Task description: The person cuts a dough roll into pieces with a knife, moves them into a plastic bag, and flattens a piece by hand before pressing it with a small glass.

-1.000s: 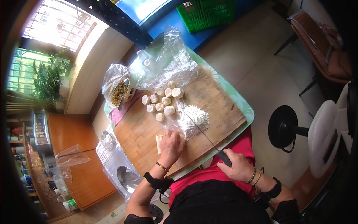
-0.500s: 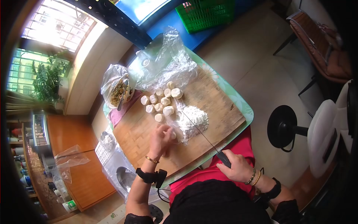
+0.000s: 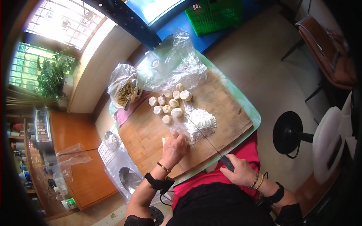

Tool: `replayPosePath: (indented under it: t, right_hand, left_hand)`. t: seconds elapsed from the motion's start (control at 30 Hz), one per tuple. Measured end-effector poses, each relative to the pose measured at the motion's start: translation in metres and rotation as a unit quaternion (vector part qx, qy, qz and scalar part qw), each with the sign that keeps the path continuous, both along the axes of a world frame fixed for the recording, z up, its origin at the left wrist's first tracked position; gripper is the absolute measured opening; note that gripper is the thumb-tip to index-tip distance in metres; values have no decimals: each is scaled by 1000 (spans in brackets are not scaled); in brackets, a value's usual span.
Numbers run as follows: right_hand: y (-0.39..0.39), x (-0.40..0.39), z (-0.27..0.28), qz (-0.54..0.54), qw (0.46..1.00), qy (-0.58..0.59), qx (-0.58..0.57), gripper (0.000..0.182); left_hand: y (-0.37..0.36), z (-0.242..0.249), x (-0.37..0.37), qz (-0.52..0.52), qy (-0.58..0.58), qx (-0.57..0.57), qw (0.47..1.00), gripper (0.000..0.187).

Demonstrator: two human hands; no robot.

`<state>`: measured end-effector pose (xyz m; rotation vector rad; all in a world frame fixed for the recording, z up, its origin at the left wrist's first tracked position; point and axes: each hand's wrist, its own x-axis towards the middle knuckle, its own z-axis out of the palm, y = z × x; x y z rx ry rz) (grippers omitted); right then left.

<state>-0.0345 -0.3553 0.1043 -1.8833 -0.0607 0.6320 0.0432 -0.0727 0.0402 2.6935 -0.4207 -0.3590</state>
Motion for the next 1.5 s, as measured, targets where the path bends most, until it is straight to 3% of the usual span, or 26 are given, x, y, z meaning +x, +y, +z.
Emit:
replayPosePath:
  t: [0.1,0.17,0.27,0.73,0.87,1.0,1.13,1.2,1.23,1.5]
  right_hand:
    - [0,0,1,-1,1000,-5,1,40]
    - [0,0,1,-5,1000,-3,3,39]
    - [3,2,2,-5,1000,1,-4,38]
    - [18,14,6,-2,1000,-12,11,38]
    - [28,16,3,51,998,-30,0,38]
    - [45,16,-2,140,990,-25,-4,36]
    - [59,22,-4,195,978,-68,-32,36]
    - [63,28,0,226,969,-83,-64,36]
    - [63,30,0,235,965,-86,-74,35]
    - [58,26,11,229,966,-88,-86,33]
  left_hand:
    - [5,1,9,70,7,-81,994,23]
    - [14,7,29,110,-100,-120,982,19]
    - [26,14,64,110,-205,-93,968,18]
    - [35,10,69,140,-131,-84,978,25]
    - [60,14,40,181,-159,-111,964,22]
    - [69,8,-22,293,-92,-156,939,16]
    - [64,-9,-53,335,-54,-175,924,23]
    - [59,-15,-54,297,-56,-155,941,27]
    - [60,-32,-54,304,-52,-196,931,28]
    - [48,-12,-50,177,-95,-222,954,28]
